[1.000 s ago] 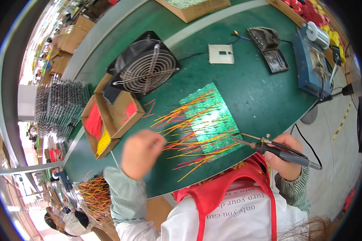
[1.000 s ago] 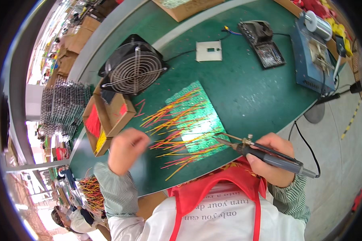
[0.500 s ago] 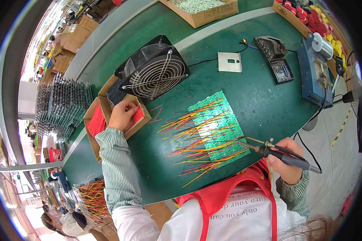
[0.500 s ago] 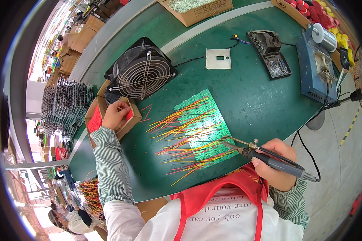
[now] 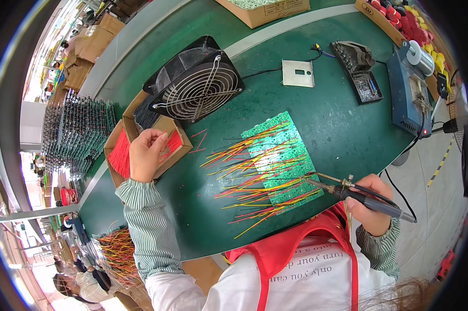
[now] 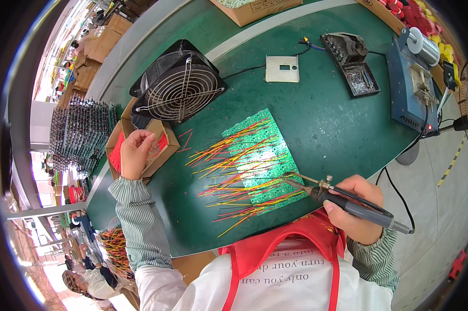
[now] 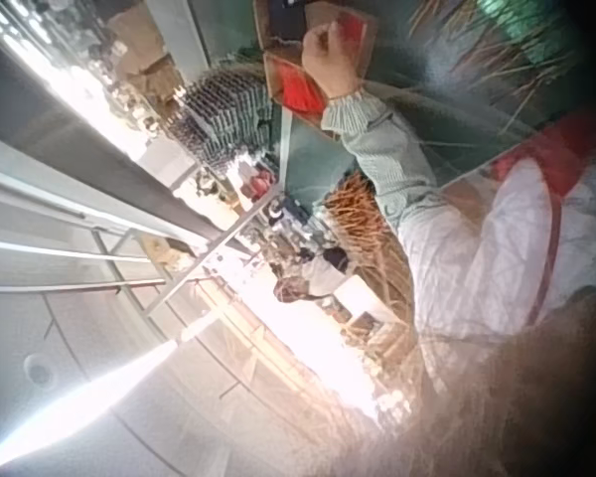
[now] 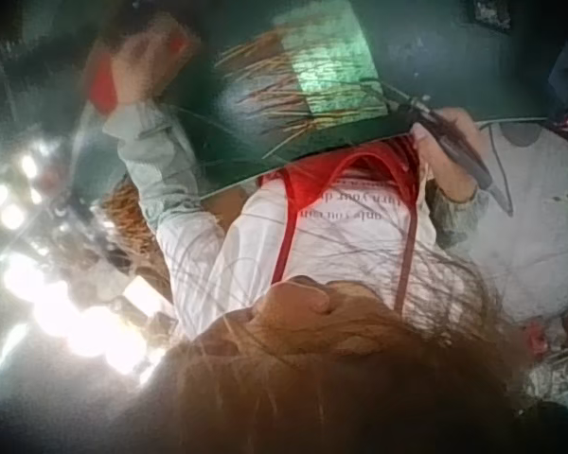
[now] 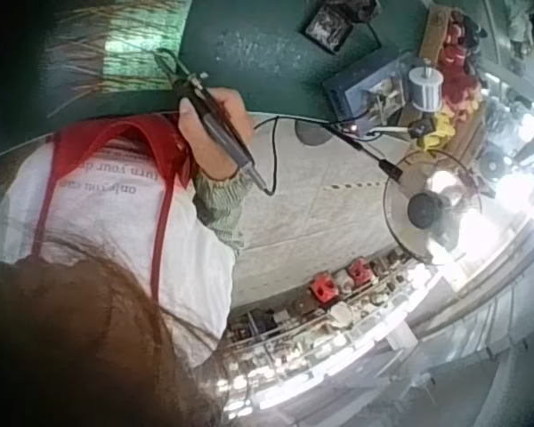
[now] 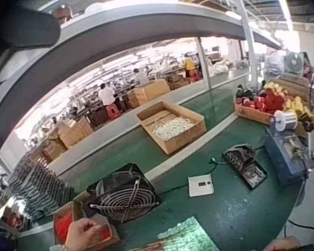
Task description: The person solders wires onto a circuit board using a soldering iron. They then set the board aside, retrieve a new stack of circuit boards from a pile, and solder wires onto a new board.
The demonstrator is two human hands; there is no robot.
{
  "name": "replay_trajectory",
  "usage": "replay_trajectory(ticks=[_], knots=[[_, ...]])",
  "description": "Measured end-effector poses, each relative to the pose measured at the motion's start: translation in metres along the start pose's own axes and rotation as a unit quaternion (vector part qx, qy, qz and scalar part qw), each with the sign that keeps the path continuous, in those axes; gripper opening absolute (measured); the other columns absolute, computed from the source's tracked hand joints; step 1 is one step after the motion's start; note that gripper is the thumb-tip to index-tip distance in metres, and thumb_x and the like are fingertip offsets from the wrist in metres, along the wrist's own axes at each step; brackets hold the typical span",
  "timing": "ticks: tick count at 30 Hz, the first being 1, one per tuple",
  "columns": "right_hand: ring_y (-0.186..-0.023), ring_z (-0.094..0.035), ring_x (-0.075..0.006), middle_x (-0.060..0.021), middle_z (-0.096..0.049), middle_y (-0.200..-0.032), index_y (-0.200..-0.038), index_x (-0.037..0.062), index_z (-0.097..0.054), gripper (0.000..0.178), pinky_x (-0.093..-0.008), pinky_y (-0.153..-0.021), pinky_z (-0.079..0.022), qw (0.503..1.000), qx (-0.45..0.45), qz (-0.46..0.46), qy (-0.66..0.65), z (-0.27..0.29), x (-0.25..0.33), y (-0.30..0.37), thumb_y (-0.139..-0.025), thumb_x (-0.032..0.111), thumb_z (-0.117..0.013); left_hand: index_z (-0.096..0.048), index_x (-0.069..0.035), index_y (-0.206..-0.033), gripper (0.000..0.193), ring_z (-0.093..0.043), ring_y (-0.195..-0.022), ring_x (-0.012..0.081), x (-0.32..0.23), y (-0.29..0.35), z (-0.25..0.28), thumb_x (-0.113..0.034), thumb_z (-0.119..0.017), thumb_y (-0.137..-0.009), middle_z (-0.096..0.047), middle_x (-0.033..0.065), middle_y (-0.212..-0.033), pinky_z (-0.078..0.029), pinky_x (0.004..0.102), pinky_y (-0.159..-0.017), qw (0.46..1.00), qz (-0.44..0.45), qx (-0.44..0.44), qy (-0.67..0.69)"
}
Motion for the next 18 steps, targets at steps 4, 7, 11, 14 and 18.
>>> replay_trajectory(ticks=[4,7,11,14,18], knots=[[-0.054,-0.052,-0.0082,-0.0026,-0.058,-0.065,-0.082,0.0024,-0.056,0.02,-0.0232,-0.051,-0.041,1.0,0.006,0.017,0.017,0.002,0.0,0.001,-0.07,0.009,-0.071,-0.063,0.002,-0.092,0.012,-0.056,-0.062,0.0057,-0.006,0.014,-0.004,-0.009,-0.063,-0.087,-0.062,0.0016,-0.075,-0.044,0.0189,-0.052,0.996,0.029,-0.023,0.082],[-0.054,-0.052,-0.0085,-0.0026,-0.058,-0.065,-0.082,0.0023,-0.056,0.02,-0.0232,-0.051,-0.041,1.0,0.005,0.002,-0.002,0.003,0.0,0.003,-0.069,0.009,-0.071,-0.063,0.002,-0.093,0.012,-0.057,-0.06,0.0051,-0.001,0.015,-0.005,-0.009,-0.063,-0.088,-0.062,0.002,-0.072,-0.043,0.0174,-0.05,0.995,0.026,-0.029,0.089],[-0.055,-0.053,-0.0088,-0.003,-0.058,-0.065,-0.081,0.002,-0.056,0.02,-0.0233,-0.051,-0.041,1.0,0.003,0.006,-0.008,0.003,-0.003,0.007,-0.069,0.008,-0.071,-0.063,0.002,-0.091,0.012,-0.055,-0.056,0.0049,0.003,0.009,-0.007,-0.009,-0.066,-0.086,-0.061,0.0013,-0.068,-0.041,0.0175,-0.047,0.993,0.052,-0.024,0.101],[-0.056,-0.054,-0.009,-0.0033,-0.059,-0.066,-0.081,0.0018,-0.056,0.02,-0.0233,-0.052,-0.042,1.0,-0.005,0.018,-0.004,0.003,0.001,0.008,-0.069,0.008,-0.071,-0.064,0.001,-0.09,0.013,-0.054,-0.055,0.0042,0.003,0.009,-0.007,-0.009,-0.068,-0.085,-0.061,0.0005,-0.067,-0.041,0.0172,-0.047,0.993,0.057,-0.026,0.096],[-0.057,-0.055,-0.0093,-0.0037,-0.06,-0.067,-0.082,0.0016,-0.056,0.021,-0.0231,-0.053,-0.043,0.999,-0.002,0.033,0.015,0.004,0.0,0.01,-0.068,0.007,-0.071,-0.065,0.001,-0.088,0.012,-0.052,-0.056,0.0033,0.005,0.012,-0.006,-0.009,-0.07,-0.083,-0.061,-0.0007,-0.069,-0.041,0.0167,-0.049,0.993,0.046,-0.052,0.1]])
Point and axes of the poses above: each hand's wrist, its own y-axis away from the middle knuckle, its own z-axis out of the back of the hand, x = y × z, the point moved 2 cm from there along -y, towards the middle knuckle
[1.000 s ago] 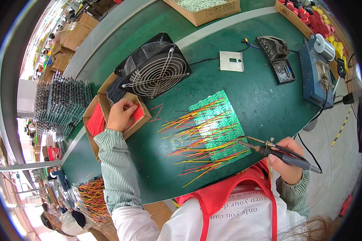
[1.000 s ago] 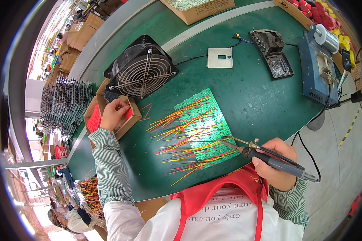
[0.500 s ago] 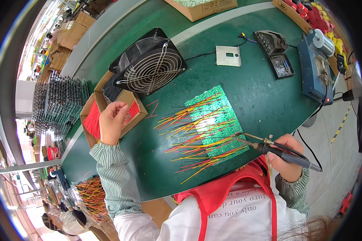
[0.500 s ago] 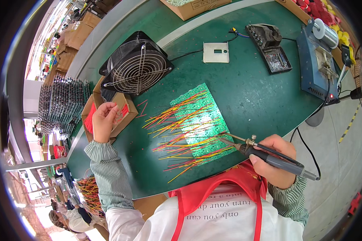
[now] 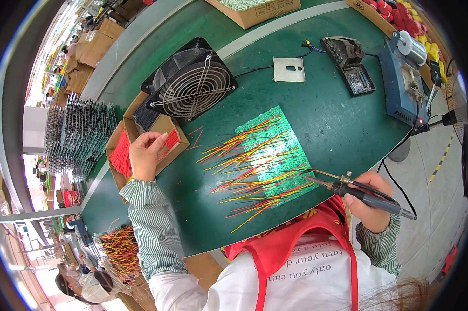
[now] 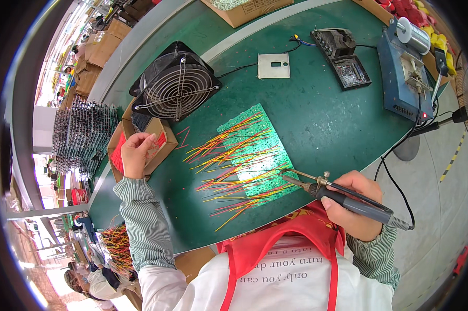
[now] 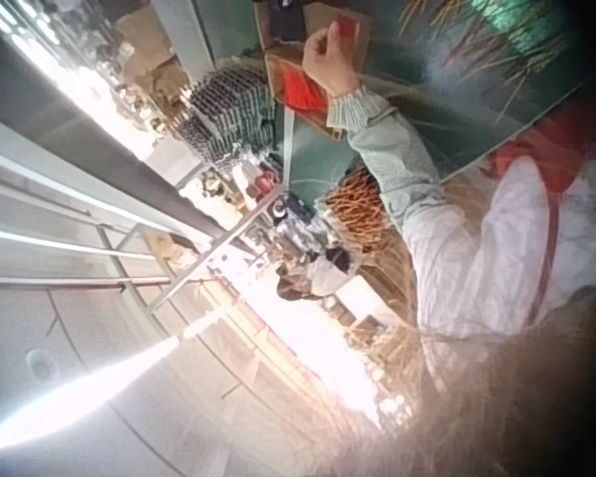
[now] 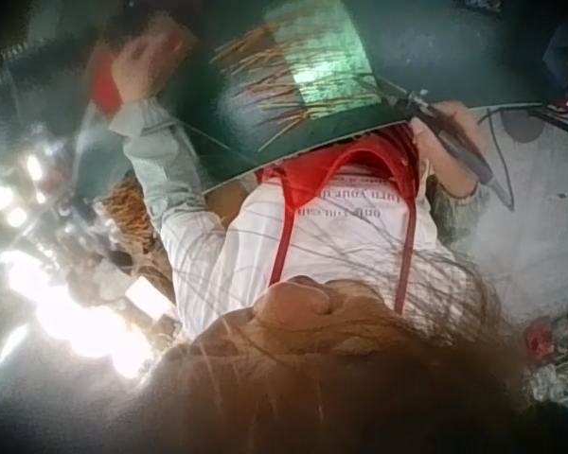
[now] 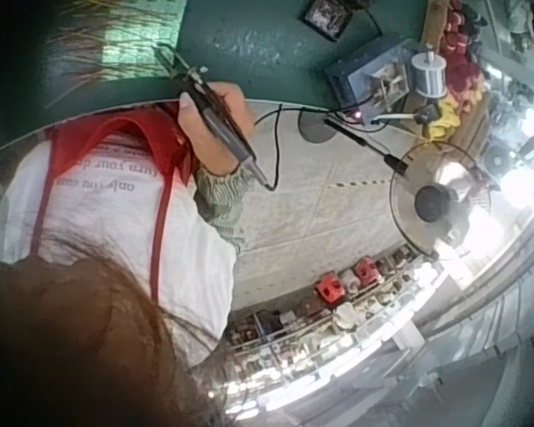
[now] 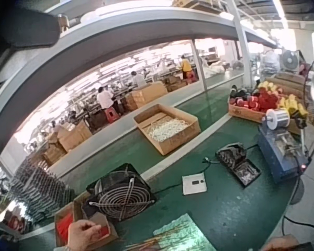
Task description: The person solders wires onto a circuit board using a soldering iron. They then set the board aside, retrieve a new stack of circuit boards from a pile, and solder wires onto a new board.
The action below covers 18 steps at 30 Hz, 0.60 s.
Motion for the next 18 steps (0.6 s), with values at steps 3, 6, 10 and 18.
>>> replay_trajectory(ticks=[3,6,10,18], knots=[[-0.057,-0.056,-0.0096,-0.004,-0.061,-0.068,-0.082,0.0014,-0.056,0.02,-0.0232,-0.053,-0.043,1.0,-0.001,0.003,-0.005,0.002,0.0,0.001,-0.068,0.006,-0.07,-0.065,0.001,-0.086,0.013,-0.053,-0.057,0.0036,0.003,0.001,0.004,-0.01,-0.07,-0.083,-0.061,-0.0009,-0.071,-0.043,0.0173,-0.051,0.998,-0.047,-0.027,-0.045],[-0.057,-0.056,-0.0094,-0.0044,-0.062,-0.068,-0.082,0.0013,-0.057,0.019,-0.0233,-0.053,-0.044,1.0,-0.001,0.015,0.007,0.003,0.002,0.001,-0.069,0.006,-0.07,-0.064,0.002,-0.087,0.013,-0.055,-0.061,0.004,0.001,0.006,0.008,-0.01,-0.068,-0.084,-0.062,-0.0009,-0.072,-0.044,0.0181,-0.053,0.996,-0.068,-0.04,-0.04],[-0.057,-0.058,-0.0085,-0.0047,-0.063,-0.068,-0.081,0.0012,-0.057,0.018,-0.0227,-0.053,-0.044,1.0,0.014,0.006,0.002,0.007,0.01,0.001,-0.07,0.007,-0.07,-0.064,0.002,-0.088,0.012,-0.056,-0.064,0.0053,-0.02,0.042,-0.008,-0.01,-0.066,-0.086,-0.062,0.0009,-0.073,-0.045,0.0188,-0.054,0.998,-0.04,-0.018,-0.034],[-0.06,-0.061,-0.0096,-0.0056,-0.064,-0.07,-0.085,0.0007,-0.058,0.02,-0.0227,-0.056,-0.047,0.999,0.037,0.015,-0.006,0.007,0.013,0.002,-0.073,0.009,-0.071,-0.062,0.001,-0.092,0.009,-0.056,-0.063,0.0072,0.04,0.094,-0.042,-0.006,-0.064,-0.086,-0.061,0.0032,-0.08,-0.046,0.0193,-0.051,0.999,0.004,0.001,0.039]])
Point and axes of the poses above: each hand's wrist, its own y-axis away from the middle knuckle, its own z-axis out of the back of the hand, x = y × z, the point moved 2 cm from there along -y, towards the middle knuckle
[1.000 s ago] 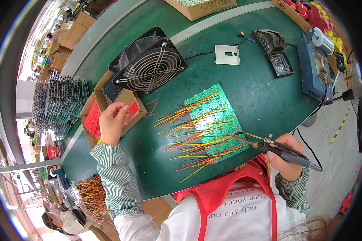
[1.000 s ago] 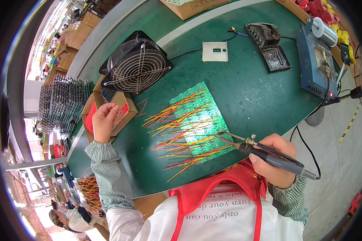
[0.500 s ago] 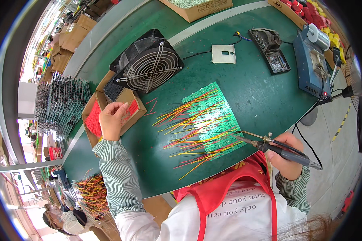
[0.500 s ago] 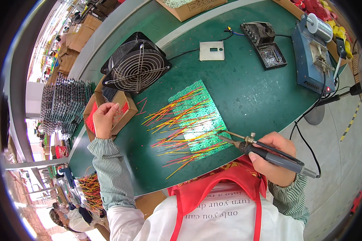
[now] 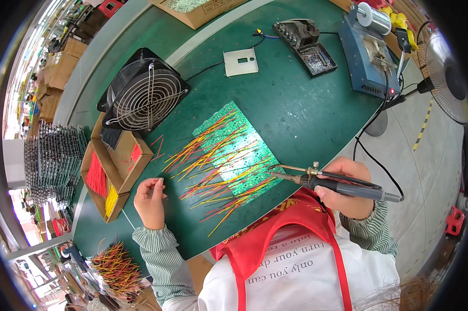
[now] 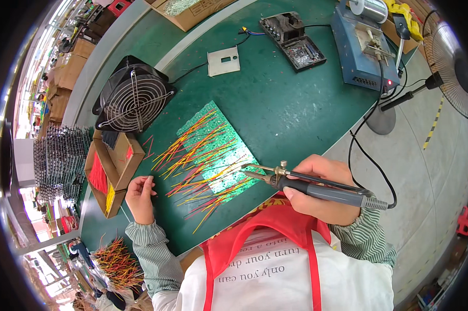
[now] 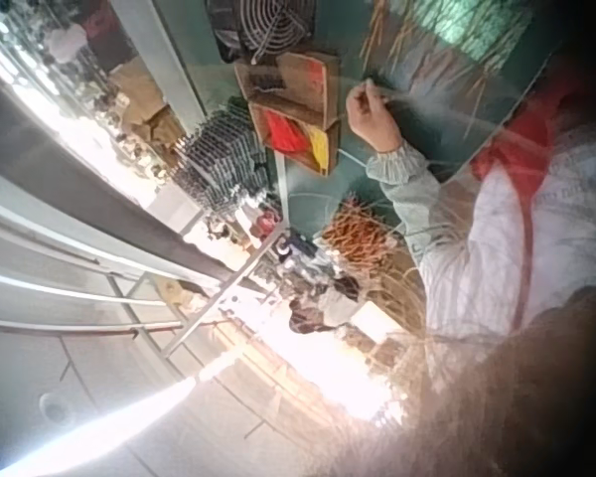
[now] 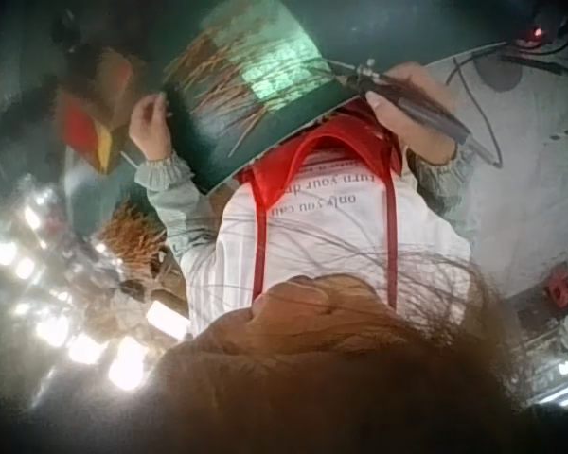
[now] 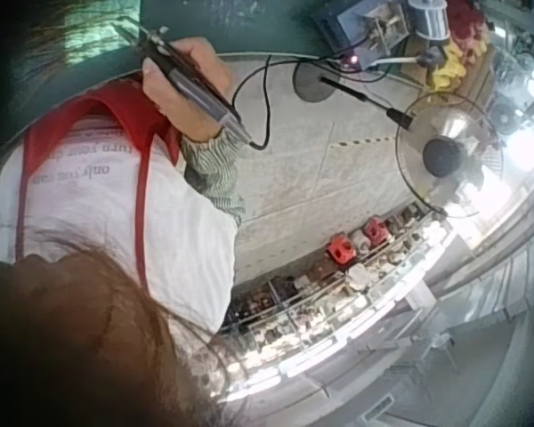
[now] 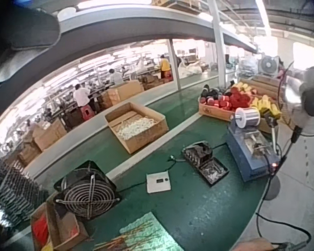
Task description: The person solders wires onto a circuit board using a soldering iron. They then set the board aside, retrieve a new stack of circuit boards from a pile, and solder wires onto a new board.
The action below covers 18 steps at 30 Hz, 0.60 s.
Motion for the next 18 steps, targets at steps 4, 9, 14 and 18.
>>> replay_trajectory(ticks=[4,9,14,18], knots=[[-0.06,-0.061,-0.0102,-0.0057,-0.064,-0.07,-0.084,0.0008,-0.059,0.019,-0.023,-0.055,-0.047,1.0,-0.004,0.002,0.011,0.004,-0.004,0.007,-0.073,0.009,-0.071,-0.061,0.001,-0.093,0.01,-0.057,-0.073,0.008,-0.033,0.011,0.0,-0.008,-0.062,-0.088,-0.061,0.0024,-0.083,-0.046,0.0193,-0.056,0.998,-0.046,-0.003,-0.031],[-0.057,-0.059,-0.0108,-0.0058,-0.063,-0.069,-0.083,0.0017,-0.059,0.019,-0.0235,-0.053,-0.046,0.998,0.006,0.038,0.055,0.006,-0.005,0.016,-0.072,0.011,-0.072,-0.063,0.0,-0.085,0.006,-0.061,-0.072,0.0168,-0.117,0.05,-0.052,-0.003,-0.065,-0.08,-0.063,0.0082,-0.08,-0.047,0.0266,-0.058,0.94,-0.243,0.167,-0.172],[-0.055,-0.059,-0.0112,-0.0052,-0.063,-0.067,-0.083,0.0019,-0.059,0.019,-0.0237,-0.052,-0.046,0.999,0.0,0.005,0.038,0.007,-0.007,0.023,-0.071,0.011,-0.072,-0.063,-0.001,-0.082,0.008,-0.06,-0.067,0.0247,-0.124,0.072,-0.114,-0.005,-0.067,-0.077,-0.062,0.0097,-0.075,-0.048,0.0331,-0.059,0.894,-0.305,0.276,-0.175],[-0.055,-0.059,-0.0111,-0.0049,-0.064,-0.067,-0.082,0.0015,-0.059,0.018,-0.0239,-0.051,-0.046,0.999,-0.002,0.015,0.032,0.004,-0.01,0.023,-0.071,0.009,-0.071,-0.064,-0.002,-0.081,0.008,-0.058,-0.062,0.0239,-0.111,0.07,-0.13,-0.007,-0.068,-0.077,-0.06,0.0087,-0.073,-0.046,0.0331,-0.058,0.894,-0.268,0.31,-0.181]])
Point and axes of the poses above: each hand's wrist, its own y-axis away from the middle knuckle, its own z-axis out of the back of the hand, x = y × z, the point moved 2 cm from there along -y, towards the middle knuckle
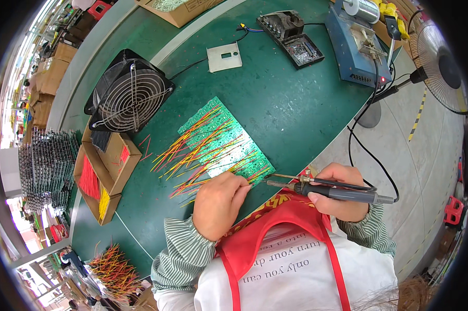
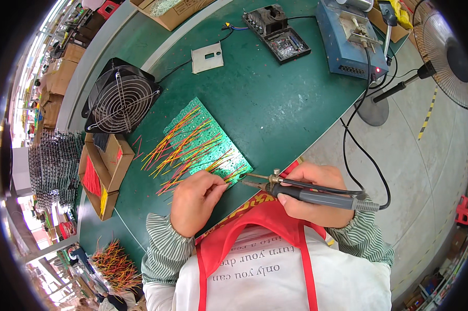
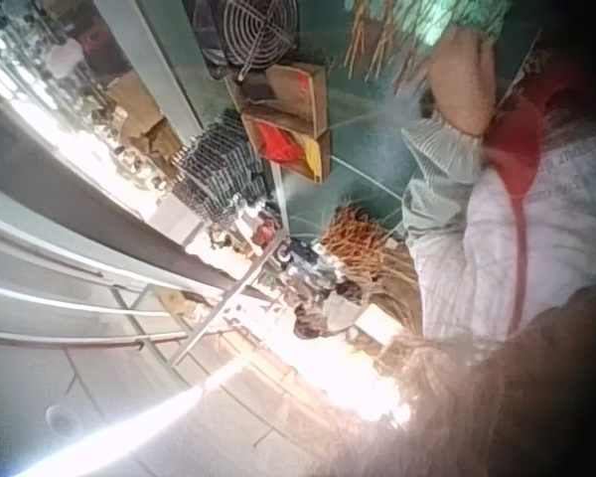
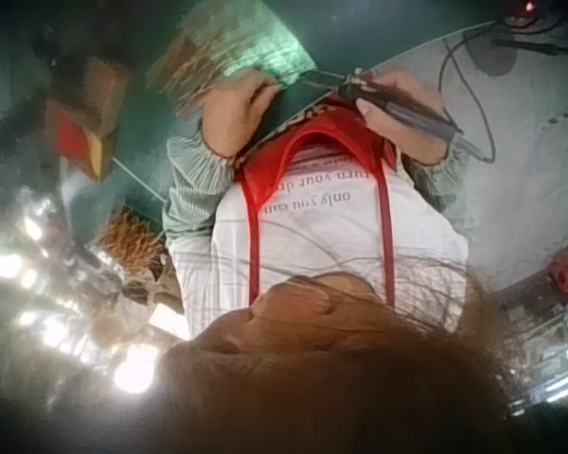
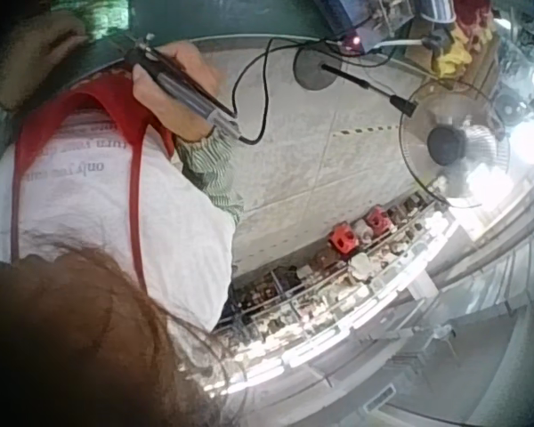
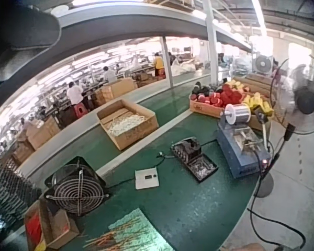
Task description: The person solders wires onto a circuit board using a soldering iron. They then set the board aside, retrieve a new stack of circuit boards from a pile, and solder wires onto a new board.
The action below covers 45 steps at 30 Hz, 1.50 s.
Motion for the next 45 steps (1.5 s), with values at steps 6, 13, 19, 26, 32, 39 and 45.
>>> replay_trajectory(ticks=[6,13,19,26,32,39,45], knots=[[-0.052,-0.057,-0.0085,-0.0041,-0.063,-0.063,-0.079,0.0016,-0.055,0.019,-0.0224,-0.05,-0.045,1.0,0.01,-0.003,-0.008,-0.004,-0.004,-0.003,-0.071,0.008,-0.07,-0.063,-0.002,-0.08,0.008,-0.056,-0.058,0.0202,-0.003,-0.002,-0.004,-0.008,-0.069,-0.077,-0.058,0.0076,-0.071,-0.044,0.0316,-0.054,1.0,-0.002,0.003,-0.012],[-0.055,-0.06,-0.011,-0.0049,-0.064,-0.067,-0.081,0.0009,-0.059,0.016,-0.024,-0.052,-0.046,0.998,0.029,-0.045,-0.02,-0.003,-0.006,-0.004,-0.071,0.008,-0.07,-0.064,-0.002,-0.079,0.007,-0.055,-0.055,0.0184,-0.003,-0.004,-0.006,-0.007,-0.068,-0.077,-0.057,0.0068,-0.069,-0.043,0.0303,-0.052,1.0,0.011,-0.002,-0.005],[-0.055,-0.06,-0.011,-0.0048,-0.064,-0.067,-0.081,0.0013,-0.059,0.017,-0.0236,-0.052,-0.046,0.999,0.016,-0.024,-0.041,-0.003,-0.005,-0.005,-0.071,0.008,-0.07,-0.064,-0.002,-0.078,0.007,-0.055,-0.055,0.0181,-0.003,-0.004,-0.007,-0.007,-0.069,-0.076,-0.057,0.0066,-0.068,-0.043,0.0304,-0.052,1.0,0.012,-0.002,-0.012],[-0.056,-0.059,-0.0096,-0.0049,-0.064,-0.067,-0.081,0.0012,-0.058,0.017,-0.0231,-0.052,-0.046,1.0,0.002,-0.028,-0.007,0.009,-0.004,-0.001,-0.071,0.009,-0.07,-0.064,-0.003,-0.078,0.007,-0.057,-0.06,0.0229,-0.009,-0.004,-0.004,-0.008,-0.068,-0.076,-0.058,0.0075,-0.07,-0.045,0.0337,-0.056,0.999,0.003,-0.017,-0.041],[-0.057,-0.059,-0.0099,-0.0051,-0.062,-0.066,-0.081,0.0009,-0.058,0.019,-0.0229,-0.053,-0.046,0.999,-0.008,-0.051,-0.001,0.017,-0.003,0.001,-0.071,0.01,-0.071,-0.063,-0.003,-0.079,0.008,-0.058,-0.065,0.026,-0.022,-0.014,-0.006,-0.009,-0.068,-0.076,-0.059,0.0081,-0.073,-0.045,0.0356,-0.058,0.994,-0.049,-0.061,-0.07],[-0.058,-0.059,-0.0105,-0.0055,-0.062,-0.066,-0.08,0.0003,-0.058,0.019,-0.0235,-0.054,-0.046,0.998,-0.014,-0.066,0.003,0.016,-0.007,0.0,-0.071,0.011,-0.07,-0.063,-0.004,-0.078,0.008,-0.057,-0.061,0.0223,-0.012,-0.022,-0.02,-0.009,-0.068,-0.076,-0.057,0.0081,-0.07,-0.045,0.0338,-0.056,1.0,-0.014,-0.014,-0.023],[-0.058,-0.059,-0.0102,-0.0054,-0.062,-0.067,-0.082,-0.0002,-0.058,0.019,-0.0238,-0.055,-0.046,0.998,-0.006,-0.065,-0.003,0.015,-0.011,-0.002,-0.071,0.011,-0.07,-0.063,-0.003,-0.078,0.007,-0.057,-0.06,0.0224,-0.01,-0.024,-0.022,-0.008,-0.068,-0.076,-0.056,0.0083,-0.07,-0.045,0.0338,-0.055,1.0,-0.013,-0.005,-0.014]])
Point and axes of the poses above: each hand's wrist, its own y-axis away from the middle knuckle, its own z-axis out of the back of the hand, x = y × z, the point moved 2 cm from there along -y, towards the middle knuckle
